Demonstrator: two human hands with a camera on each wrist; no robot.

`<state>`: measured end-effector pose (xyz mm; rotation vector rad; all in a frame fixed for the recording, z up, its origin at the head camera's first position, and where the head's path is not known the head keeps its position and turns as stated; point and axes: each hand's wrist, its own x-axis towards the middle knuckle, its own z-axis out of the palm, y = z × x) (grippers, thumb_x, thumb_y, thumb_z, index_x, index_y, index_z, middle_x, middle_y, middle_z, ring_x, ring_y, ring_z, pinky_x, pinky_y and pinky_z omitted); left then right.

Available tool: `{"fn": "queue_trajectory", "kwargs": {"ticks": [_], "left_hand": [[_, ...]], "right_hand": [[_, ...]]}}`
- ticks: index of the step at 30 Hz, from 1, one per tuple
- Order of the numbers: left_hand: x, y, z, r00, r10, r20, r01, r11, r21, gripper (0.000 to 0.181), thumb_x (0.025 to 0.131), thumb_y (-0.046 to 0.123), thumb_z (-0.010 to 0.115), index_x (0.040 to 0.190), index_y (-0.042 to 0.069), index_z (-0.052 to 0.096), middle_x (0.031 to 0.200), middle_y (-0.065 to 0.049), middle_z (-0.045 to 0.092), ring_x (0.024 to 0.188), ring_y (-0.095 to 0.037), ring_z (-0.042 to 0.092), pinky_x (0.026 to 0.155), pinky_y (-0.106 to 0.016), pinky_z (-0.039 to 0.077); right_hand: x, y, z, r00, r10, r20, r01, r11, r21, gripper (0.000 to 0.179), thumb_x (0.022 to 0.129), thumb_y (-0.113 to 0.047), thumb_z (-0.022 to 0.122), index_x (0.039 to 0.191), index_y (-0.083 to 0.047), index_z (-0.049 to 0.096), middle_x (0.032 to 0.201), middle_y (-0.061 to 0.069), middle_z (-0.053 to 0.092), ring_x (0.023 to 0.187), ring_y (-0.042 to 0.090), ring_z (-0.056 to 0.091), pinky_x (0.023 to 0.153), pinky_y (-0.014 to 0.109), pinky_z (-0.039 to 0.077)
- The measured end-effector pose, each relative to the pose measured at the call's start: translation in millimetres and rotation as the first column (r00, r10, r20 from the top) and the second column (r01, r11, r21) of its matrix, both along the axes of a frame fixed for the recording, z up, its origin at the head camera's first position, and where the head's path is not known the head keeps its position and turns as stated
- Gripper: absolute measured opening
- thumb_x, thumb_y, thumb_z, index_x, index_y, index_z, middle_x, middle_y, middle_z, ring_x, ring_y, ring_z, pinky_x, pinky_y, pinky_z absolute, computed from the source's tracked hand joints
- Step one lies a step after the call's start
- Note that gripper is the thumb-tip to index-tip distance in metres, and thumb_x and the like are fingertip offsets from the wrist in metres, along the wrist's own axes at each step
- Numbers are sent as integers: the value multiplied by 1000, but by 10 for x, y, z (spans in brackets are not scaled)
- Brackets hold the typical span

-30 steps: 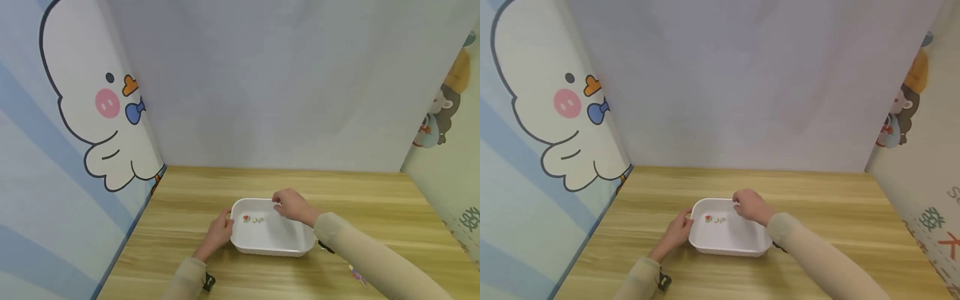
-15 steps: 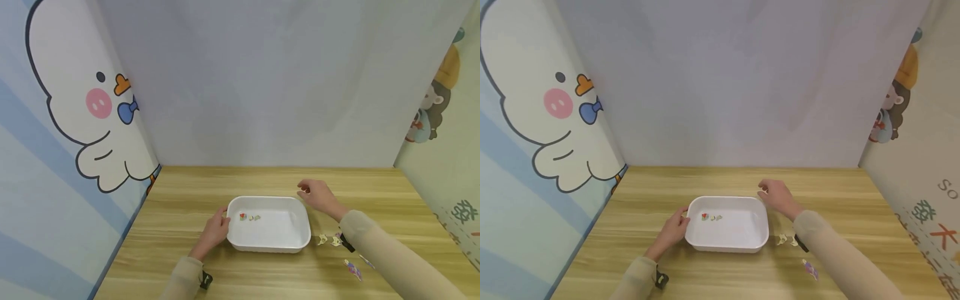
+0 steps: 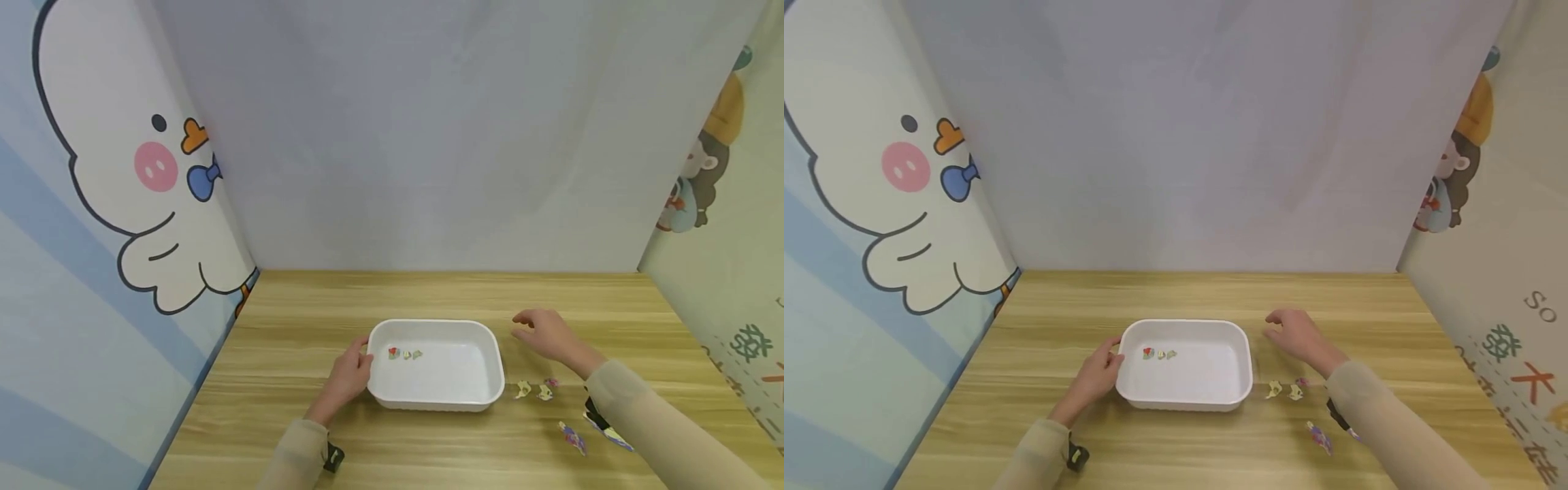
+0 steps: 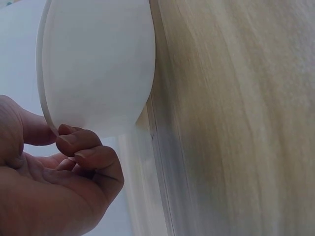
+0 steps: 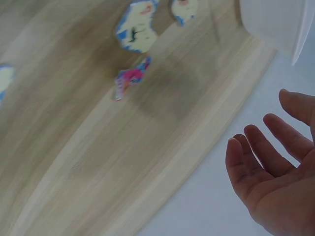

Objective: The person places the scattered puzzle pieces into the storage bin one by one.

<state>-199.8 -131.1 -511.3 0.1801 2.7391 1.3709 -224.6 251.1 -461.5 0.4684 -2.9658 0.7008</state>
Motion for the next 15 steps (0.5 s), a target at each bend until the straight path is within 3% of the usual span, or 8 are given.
{"fn": "queue_trajectory", "kwargs": {"ticks": [8,15], "left_hand": [[19,7,24,1000,-1,-1,1,1000,-14,40,95,11,48,134,2,44,73,-4,55,61,-13,49,54,-26,43],[24,12,44,1000,6,-14,-6,1000,-13,39,95,11,48,133,1,45,71,-3,53,59,-13,48,53,-26,42]], "right_hand": [[198,236,-51,989,51,140,-55,998,25,29,83,-11,65,107,6,64,106,24,64,94,43,59,79,51,49],[329,429,-168,972,98,213,-102,995,9,22,74,-4,71,94,5,65,89,14,65,82,29,61,72,41,52]]}}
